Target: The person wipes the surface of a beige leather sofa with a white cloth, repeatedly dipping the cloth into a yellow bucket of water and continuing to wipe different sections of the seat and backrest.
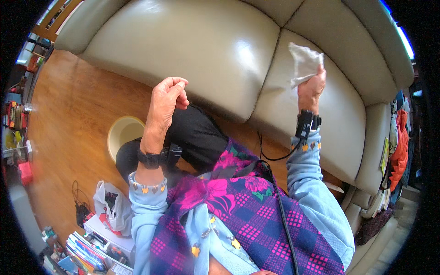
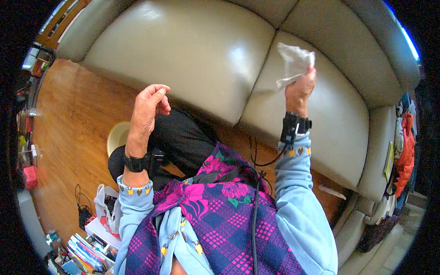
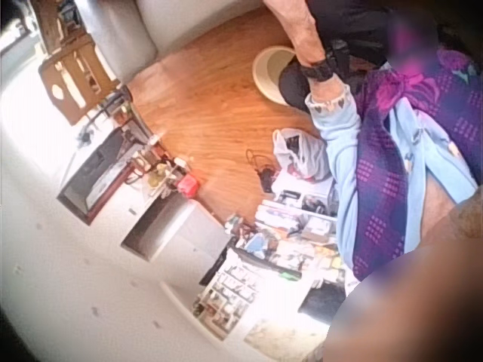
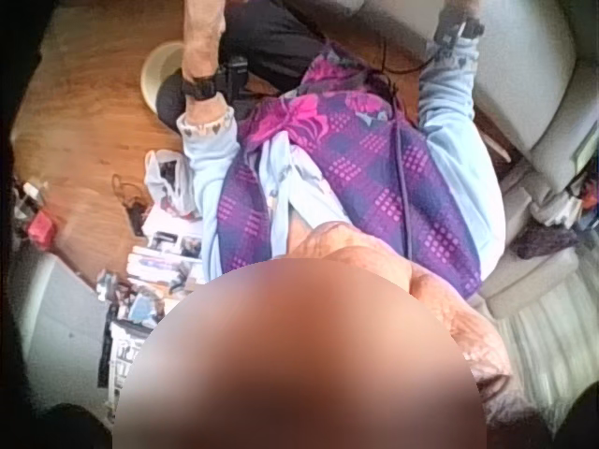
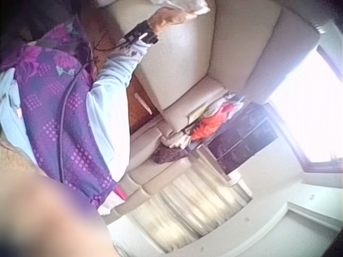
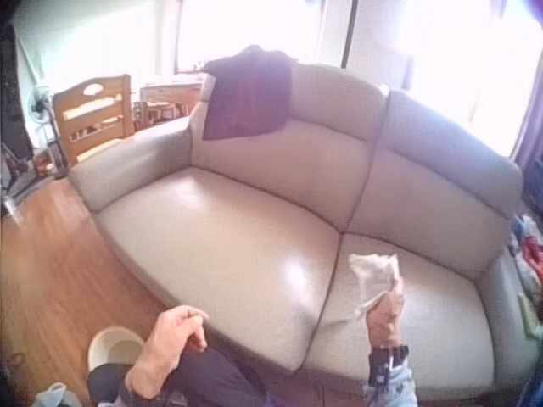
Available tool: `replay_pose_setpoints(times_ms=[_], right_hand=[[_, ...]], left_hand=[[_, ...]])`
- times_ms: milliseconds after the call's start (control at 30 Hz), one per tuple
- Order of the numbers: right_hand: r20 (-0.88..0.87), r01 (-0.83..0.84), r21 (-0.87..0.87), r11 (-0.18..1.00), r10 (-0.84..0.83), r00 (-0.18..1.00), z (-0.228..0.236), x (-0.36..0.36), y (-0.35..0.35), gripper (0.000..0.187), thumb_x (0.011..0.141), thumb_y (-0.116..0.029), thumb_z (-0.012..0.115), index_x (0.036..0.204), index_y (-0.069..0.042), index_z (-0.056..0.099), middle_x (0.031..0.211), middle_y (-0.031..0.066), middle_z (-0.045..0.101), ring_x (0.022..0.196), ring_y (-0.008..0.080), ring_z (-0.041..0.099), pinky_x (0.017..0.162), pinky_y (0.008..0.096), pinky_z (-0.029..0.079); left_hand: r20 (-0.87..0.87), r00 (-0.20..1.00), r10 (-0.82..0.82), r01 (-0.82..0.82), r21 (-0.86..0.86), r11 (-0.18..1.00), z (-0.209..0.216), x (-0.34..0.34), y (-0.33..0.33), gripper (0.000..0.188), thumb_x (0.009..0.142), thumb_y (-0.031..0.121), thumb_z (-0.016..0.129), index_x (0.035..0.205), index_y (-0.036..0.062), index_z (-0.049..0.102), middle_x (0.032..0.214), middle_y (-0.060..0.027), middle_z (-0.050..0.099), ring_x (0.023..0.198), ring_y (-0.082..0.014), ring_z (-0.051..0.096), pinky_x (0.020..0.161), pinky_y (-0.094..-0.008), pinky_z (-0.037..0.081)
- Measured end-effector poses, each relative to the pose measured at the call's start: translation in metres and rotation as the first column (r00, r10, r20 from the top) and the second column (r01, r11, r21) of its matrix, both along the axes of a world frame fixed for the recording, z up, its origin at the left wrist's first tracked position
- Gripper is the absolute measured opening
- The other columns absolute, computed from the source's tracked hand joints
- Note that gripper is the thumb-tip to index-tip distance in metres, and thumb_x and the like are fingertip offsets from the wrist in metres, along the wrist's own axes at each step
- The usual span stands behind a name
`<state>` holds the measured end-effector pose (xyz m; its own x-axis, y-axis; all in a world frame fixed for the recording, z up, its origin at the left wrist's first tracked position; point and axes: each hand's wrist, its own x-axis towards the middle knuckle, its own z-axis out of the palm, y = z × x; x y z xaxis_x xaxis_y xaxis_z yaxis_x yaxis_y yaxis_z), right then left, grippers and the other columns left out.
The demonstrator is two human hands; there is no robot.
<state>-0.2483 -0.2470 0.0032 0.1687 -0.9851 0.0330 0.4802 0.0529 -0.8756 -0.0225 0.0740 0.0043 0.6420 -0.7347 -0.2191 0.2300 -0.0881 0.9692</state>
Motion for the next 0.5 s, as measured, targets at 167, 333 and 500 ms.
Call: replay_pose_setpoints(times_ms=[167,333,500], right_hand=[[-0.490,-0.041,-0.469,0.882,-0.222,0.843,-0.047,0.066,-0.063,0.051,0.101,-0.038,0.042,0.129,0.002,0.057,0.124,0.0164,0.061,0.111,0.0257,0.056,0.095,0.0394,0.044],[-0.946,-0.596,-0.311,0.740,-0.302,0.117,-0.109,0.140,-0.050,0.051,0.096,-0.032,0.048,0.133,0.004,0.051,0.139,0.0258,0.047,0.122,0.0453,0.048,0.101,0.0516,0.041],[-0.762,-0.703,-0.585,0.404,-0.571,0.306,-0.113,0.137,-0.012,0.056,0.093,-0.025,0.050,0.135,0.011,0.044,0.140,0.0271,0.046,0.126,0.0471,0.043,0.107,0.0543,0.036]], left_hand=[[0.047,0.998,0.039,-0.038,-0.023,0.999,0.014,-0.007,0.000,0.017,0.097,0.018,0.056,0.103,0.0035,0.064,0.066,0.0011,0.059,0.058,-0.0078,0.057,0.054,-0.0232,0.048],[0.056,0.998,0.042,-0.039,-0.055,0.998,0.025,-0.013,0.003,0.015,0.097,0.015,0.057,0.102,0.0024,0.064,0.066,0.0015,0.058,0.059,-0.0059,0.055,0.056,-0.0223,0.047],[0.087,0.995,0.040,-0.036,-0.053,0.998,0.031,-0.012,0.009,0.014,0.098,0.014,0.056,0.102,0.0026,0.064,0.067,0.0021,0.057,0.060,-0.0053,0.054,0.057,-0.0215,0.047]])
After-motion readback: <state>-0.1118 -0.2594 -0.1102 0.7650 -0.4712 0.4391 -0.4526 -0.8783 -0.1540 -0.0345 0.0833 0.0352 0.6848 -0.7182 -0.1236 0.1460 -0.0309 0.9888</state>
